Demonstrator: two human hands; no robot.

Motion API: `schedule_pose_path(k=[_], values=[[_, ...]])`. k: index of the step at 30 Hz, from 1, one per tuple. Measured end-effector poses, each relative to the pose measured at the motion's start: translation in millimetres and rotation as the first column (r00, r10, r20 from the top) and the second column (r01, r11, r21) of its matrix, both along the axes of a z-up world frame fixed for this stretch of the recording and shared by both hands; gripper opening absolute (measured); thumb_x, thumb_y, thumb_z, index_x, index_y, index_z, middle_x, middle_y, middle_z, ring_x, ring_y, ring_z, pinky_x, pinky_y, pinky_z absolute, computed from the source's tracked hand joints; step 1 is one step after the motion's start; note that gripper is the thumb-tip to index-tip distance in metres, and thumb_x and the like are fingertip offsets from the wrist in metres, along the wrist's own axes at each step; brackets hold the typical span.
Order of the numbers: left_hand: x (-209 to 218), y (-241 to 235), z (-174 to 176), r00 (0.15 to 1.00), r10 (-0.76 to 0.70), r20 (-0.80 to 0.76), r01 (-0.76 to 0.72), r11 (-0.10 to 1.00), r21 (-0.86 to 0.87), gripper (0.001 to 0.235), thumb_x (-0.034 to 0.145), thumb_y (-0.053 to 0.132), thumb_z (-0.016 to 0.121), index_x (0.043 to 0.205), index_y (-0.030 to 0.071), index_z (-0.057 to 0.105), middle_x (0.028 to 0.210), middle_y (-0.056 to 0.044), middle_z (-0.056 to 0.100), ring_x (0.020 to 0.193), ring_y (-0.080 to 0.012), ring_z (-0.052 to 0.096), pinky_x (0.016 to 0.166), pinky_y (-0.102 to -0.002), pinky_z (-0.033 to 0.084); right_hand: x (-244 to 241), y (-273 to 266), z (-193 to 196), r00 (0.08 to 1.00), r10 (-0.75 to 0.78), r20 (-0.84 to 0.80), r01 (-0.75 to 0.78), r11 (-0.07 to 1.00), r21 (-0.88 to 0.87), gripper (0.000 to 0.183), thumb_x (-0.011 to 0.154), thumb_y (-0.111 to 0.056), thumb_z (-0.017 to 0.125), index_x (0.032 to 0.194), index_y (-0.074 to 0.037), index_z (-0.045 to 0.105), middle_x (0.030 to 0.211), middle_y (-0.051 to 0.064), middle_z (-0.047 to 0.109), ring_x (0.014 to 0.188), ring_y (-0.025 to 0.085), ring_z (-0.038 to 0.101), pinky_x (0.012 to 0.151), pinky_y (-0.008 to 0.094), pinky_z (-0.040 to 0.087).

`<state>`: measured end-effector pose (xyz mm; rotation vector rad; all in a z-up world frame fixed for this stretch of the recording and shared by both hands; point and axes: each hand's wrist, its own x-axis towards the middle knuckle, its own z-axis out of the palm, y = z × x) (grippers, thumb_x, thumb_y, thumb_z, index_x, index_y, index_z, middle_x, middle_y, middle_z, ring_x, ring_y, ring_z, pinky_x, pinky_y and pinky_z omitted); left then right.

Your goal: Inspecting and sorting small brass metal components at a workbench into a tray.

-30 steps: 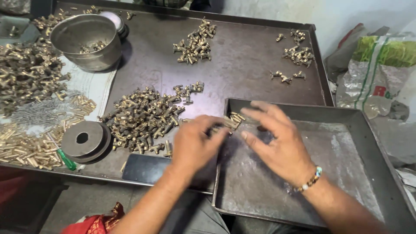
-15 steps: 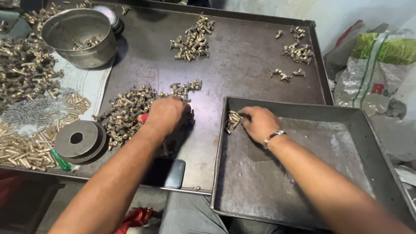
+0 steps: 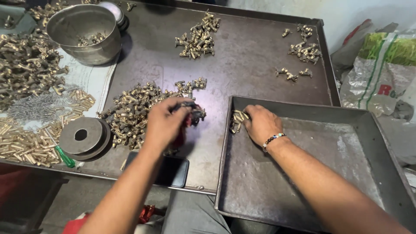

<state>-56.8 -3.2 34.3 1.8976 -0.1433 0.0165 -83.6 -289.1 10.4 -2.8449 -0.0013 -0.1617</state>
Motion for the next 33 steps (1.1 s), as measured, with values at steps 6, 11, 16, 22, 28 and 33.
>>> schedule_pose_path(k=[6,11,16,22,28,33], values=[[-48,-32,-17,0.994,-0.094,-0.054,0.069,0.932,-0.355,0.028,0.091,0.01,0.067,0.118,0.008,0.074,0.085,-0.001,0.075,0.063,-0.0071,0.066,0.056,-0.022,0.054,-5,9,23,0.968,-0.135,-0.212,0.139,0.99,0.004,0.028,0.084,-0.02,0.068,0.111,-0.013,0.067,0.101,0.011,0.076,0.103,0.033,0.069,0.088,0.048,0.054],[-74,-43,-12,0.98,-0.02,-0.199,-0.022,0.979,-0.203,0.023,0.087,0.014,0.074,0.109,0.007,0.075,0.08,-0.004,0.076,0.059,-0.0095,0.065,0.053,-0.027,0.053,-7,-12,-1,0.993,-0.036,-0.116,0.043,0.997,0.062,0.028,0.08,-0.022,0.076,0.107,-0.013,0.073,0.095,0.013,0.075,0.091,0.033,0.071,0.079,0.046,0.055],[-80,-46,13,0.96,0.025,0.278,-0.018,0.999,-0.027,0.017,0.089,0.009,0.077,0.105,0.003,0.078,0.096,-0.006,0.077,0.084,-0.0108,0.071,0.075,-0.027,0.056,-23,-20,19,0.92,0.038,-0.391,0.306,0.557,0.773,0.021,0.09,-0.013,0.072,0.105,0.001,0.072,0.09,0.01,0.077,0.071,0.019,0.068,0.058,0.032,0.054],[-93,-62,58,0.814,-0.125,0.568,0.2,0.977,-0.073,0.017,0.097,0.006,0.071,0.113,0.005,0.075,0.103,-0.008,0.076,0.095,-0.0177,0.072,0.083,-0.029,0.056,-73,11,68,0.919,0.181,-0.35,0.325,0.155,0.933,0.014,0.091,-0.004,0.068,0.104,0.001,0.072,0.089,0.01,0.076,0.071,0.014,0.072,0.06,0.024,0.054],[-90,-70,45,0.99,-0.122,0.068,0.131,0.978,-0.162,0.016,0.094,0.011,0.064,0.107,0.005,0.07,0.08,-0.008,0.074,0.066,-0.0183,0.071,0.059,-0.03,0.056,-99,28,67,0.983,0.146,-0.116,0.078,0.243,0.967,0.014,0.091,0.001,0.068,0.103,0.005,0.072,0.092,0.01,0.078,0.079,0.013,0.075,0.072,0.027,0.062],[-52,-49,44,0.997,-0.067,-0.047,0.081,0.892,0.445,0.035,0.088,0.047,0.075,0.095,0.013,0.078,0.075,-0.015,0.073,0.068,-0.0295,0.07,0.067,-0.043,0.054,-106,17,80,0.996,0.076,-0.046,0.013,0.384,0.923,0.017,0.089,0.0,0.071,0.105,0.004,0.073,0.091,0.011,0.079,0.081,0.013,0.074,0.073,0.027,0.06]])
